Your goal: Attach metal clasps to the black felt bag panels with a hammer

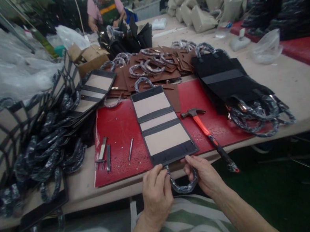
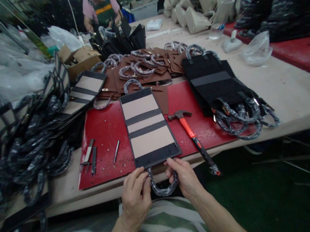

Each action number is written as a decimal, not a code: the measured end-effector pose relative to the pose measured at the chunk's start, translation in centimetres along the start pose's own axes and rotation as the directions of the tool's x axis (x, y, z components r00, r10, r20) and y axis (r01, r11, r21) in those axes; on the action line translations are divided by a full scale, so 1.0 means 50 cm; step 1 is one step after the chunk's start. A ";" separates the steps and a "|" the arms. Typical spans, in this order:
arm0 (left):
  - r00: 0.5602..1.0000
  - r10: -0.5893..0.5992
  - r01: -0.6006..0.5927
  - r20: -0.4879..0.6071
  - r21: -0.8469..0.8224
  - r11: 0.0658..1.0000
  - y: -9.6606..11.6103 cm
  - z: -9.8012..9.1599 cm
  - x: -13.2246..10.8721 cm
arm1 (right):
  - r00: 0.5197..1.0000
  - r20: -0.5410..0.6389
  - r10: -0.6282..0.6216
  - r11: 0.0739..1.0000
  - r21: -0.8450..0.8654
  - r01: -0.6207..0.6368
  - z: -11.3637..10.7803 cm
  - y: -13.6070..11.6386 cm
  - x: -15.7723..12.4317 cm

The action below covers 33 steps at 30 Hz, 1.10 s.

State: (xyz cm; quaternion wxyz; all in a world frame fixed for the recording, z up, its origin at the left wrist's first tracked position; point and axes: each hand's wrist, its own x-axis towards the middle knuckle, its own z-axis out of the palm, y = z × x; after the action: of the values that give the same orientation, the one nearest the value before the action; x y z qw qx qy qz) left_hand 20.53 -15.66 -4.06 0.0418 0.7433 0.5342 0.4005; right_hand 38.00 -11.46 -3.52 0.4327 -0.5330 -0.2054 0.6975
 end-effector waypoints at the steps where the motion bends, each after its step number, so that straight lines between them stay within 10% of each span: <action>1: 0.999 -0.038 0.038 -0.009 0.011 0.999 -0.011 -0.003 0.000 | 1.000 -0.002 -0.012 1.000 -0.025 0.012 0.003 -0.002 0.000; 10: 0.925 -0.372 0.379 0.074 -0.200 0.903 -0.022 0.002 0.053 | 0.916 0.001 -0.401 0.863 -0.334 0.378 0.024 -0.067 -0.012; 16: 0.825 -0.497 0.564 0.269 -0.453 0.691 -0.002 0.009 0.124 | 0.643 0.370 -0.671 0.185 -0.756 0.628 0.059 -0.163 -0.058; 20: 0.673 -0.582 0.671 0.456 -0.707 0.222 0.001 0.001 0.145 | 0.496 0.566 -0.659 -0.290 -0.799 0.527 0.078 -0.137 -0.086; 25: 0.571 -0.607 0.581 0.553 -0.794 -0.177 0.006 -0.040 0.161 | 0.563 0.691 -0.453 -0.463 -0.722 0.513 0.110 -0.054 -0.117; 29: 0.459 -0.704 0.628 0.543 -0.758 -0.175 -0.001 -0.056 0.160 | 0.668 0.648 -0.367 -0.364 -0.761 0.538 0.120 -0.020 -0.119; 33: 0.484 -0.683 0.672 0.548 -0.732 -0.110 -0.015 -0.045 0.143 | 0.720 0.610 -0.331 -0.209 -0.792 0.574 0.097 -0.002 -0.106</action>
State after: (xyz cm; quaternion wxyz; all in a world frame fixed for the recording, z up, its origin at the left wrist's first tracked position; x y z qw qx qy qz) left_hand 19.30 -10.28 1.04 0.6340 0.1996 0.5158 0.5405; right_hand 33.88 -14.90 1.23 0.1384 -0.4931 -0.8392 0.1826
